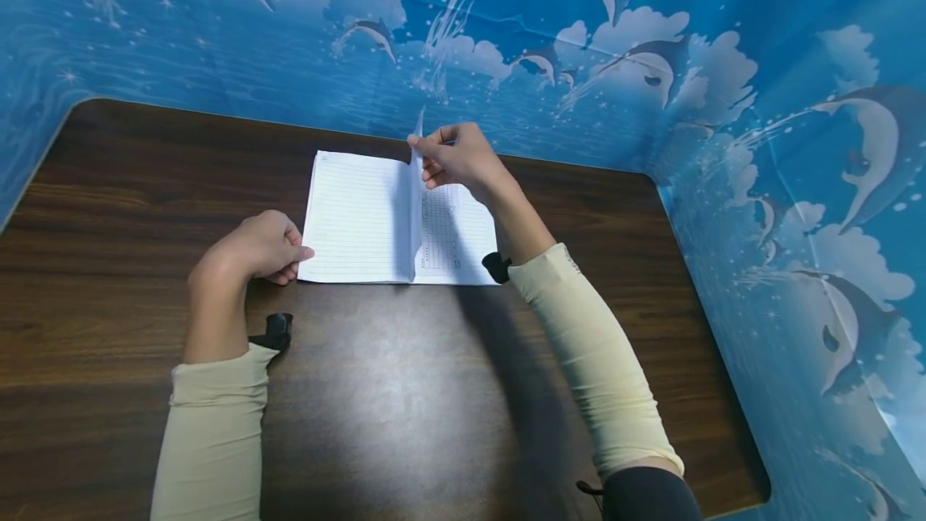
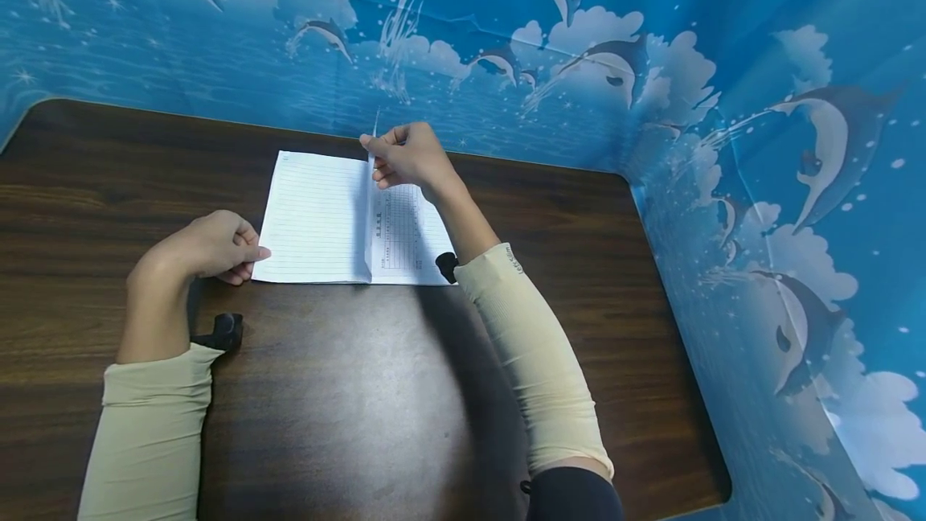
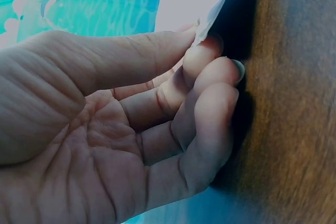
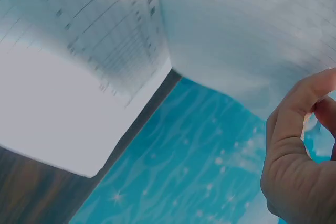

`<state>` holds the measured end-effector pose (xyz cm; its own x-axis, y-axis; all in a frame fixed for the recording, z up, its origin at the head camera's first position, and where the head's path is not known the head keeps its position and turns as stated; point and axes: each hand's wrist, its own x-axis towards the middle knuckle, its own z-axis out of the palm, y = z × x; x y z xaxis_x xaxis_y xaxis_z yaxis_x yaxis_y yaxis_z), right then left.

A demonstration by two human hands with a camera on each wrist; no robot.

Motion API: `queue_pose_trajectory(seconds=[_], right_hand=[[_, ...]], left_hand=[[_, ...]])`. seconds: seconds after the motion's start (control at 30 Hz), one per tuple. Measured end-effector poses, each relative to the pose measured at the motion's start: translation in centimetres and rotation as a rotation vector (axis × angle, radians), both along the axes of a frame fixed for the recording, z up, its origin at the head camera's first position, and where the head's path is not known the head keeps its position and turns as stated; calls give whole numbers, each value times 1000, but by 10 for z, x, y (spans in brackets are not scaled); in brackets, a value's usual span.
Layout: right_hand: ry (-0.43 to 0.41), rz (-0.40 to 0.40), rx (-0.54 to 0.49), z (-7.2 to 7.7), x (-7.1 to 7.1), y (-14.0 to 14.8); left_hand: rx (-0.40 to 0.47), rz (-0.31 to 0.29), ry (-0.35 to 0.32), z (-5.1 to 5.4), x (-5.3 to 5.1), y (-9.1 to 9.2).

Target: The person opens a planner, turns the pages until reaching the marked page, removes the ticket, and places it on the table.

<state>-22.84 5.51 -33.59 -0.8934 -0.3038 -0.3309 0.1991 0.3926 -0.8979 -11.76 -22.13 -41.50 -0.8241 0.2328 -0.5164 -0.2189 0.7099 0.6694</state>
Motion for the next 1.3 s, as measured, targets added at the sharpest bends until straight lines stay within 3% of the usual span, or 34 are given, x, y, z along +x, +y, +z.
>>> queue_pose_trajectory(seconds=[0.4, 0.63, 0.8, 1.1, 1.3], right_hand=[[105, 31, 46, -22, 10, -59], [92, 55, 31, -49, 15, -94], [87, 40, 99, -69, 18, -111], [39, -4, 181, -95, 24, -124], [60, 118, 237, -97, 27, -125]], left_hand=[[-1, 2, -24, 1, -1, 0], [9, -5, -24, 0, -2, -2], [21, -2, -18, -1, -3, -2], [80, 59, -25, -2, -3, 1], [40, 1, -5, -2, -3, -3]])
